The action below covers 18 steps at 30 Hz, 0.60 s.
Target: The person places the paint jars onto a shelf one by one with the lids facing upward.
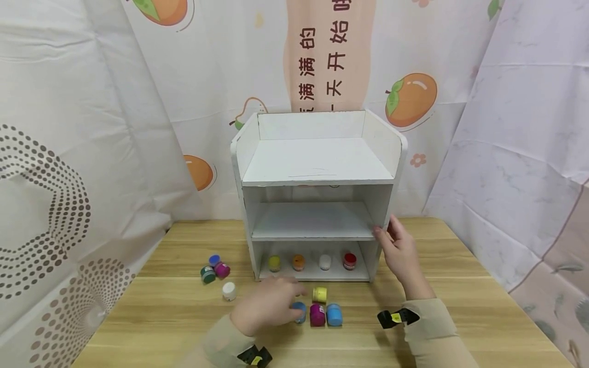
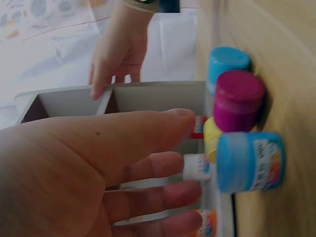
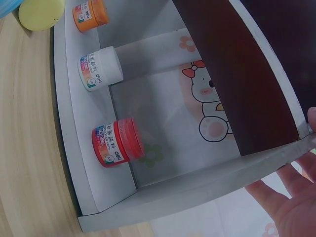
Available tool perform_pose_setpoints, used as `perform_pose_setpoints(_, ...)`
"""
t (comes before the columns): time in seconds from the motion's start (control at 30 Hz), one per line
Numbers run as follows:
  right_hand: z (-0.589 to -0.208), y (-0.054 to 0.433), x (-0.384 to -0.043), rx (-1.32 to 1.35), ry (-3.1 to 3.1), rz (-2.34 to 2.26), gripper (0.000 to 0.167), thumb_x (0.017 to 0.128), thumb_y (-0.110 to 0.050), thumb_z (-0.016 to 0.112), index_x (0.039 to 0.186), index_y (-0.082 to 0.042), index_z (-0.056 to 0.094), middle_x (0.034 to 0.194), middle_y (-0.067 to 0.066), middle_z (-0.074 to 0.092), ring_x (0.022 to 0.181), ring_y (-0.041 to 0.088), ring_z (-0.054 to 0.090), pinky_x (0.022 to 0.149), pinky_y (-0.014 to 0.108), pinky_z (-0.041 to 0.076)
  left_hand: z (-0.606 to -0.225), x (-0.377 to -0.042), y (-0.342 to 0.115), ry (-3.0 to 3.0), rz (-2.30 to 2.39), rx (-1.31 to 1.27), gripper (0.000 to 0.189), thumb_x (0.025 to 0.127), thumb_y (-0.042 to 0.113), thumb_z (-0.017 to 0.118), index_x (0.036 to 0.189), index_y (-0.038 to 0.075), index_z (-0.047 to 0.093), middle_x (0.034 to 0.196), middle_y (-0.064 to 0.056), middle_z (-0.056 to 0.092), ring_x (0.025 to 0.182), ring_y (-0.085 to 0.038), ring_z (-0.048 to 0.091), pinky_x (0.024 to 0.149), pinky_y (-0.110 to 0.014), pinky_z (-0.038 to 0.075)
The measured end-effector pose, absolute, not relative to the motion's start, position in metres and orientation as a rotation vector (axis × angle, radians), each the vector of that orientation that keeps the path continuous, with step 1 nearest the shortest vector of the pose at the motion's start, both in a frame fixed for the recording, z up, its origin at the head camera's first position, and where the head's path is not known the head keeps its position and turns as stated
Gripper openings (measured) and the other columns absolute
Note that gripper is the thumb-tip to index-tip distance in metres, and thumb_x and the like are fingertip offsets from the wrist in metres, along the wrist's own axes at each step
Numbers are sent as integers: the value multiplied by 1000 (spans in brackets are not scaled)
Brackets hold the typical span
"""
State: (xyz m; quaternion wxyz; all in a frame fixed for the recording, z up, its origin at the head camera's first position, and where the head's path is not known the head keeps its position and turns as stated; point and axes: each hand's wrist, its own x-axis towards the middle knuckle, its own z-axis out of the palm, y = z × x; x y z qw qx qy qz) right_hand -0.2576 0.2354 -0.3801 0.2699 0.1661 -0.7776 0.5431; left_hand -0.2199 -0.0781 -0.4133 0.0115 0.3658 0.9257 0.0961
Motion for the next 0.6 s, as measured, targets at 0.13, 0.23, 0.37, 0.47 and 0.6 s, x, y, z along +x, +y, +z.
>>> perform_pose_setpoints(0.13,-381,236,-258,447,-2089,1475,46,103,-2,56,147,7,45,136,31,55,131,45,48,93,14,44,-420,-219,-73,2869,267,1182,28,85,33,80,112,27,76,114,14,69,101,-8,65,88,-38,53)
perform_pose_setpoints(0.23,-381,235,-258,441,-2090,1477,46,104,-3,56,148,6,45,136,29,56,132,45,48,93,13,44,-423,-219,-71,2893,227,1198,20,84,30,80,104,29,76,108,14,68,94,-7,64,82,-38,53)
perform_pose_setpoints(0.37,-380,235,-258,440,-2098,1469,46,103,-2,56,147,8,44,136,30,55,132,45,48,93,14,44,-423,-219,-70,2913,209,1212,17,83,26,81,99,27,76,103,14,68,86,-4,62,77,-36,53)
perform_pose_setpoints(0.47,-379,235,-257,438,-2105,1456,45,103,-1,56,146,9,45,136,32,55,131,45,48,93,13,44,-422,-218,-70,2913,212,1207,18,83,24,81,99,27,77,103,13,68,83,-4,60,76,-35,53)
perform_pose_setpoints(0.6,-378,234,-256,438,-2102,1452,44,103,0,56,144,11,46,134,33,56,129,44,49,92,13,45,-424,-220,-69,2919,205,1193,15,82,23,81,96,27,76,97,14,67,76,-3,56,71,-30,50)
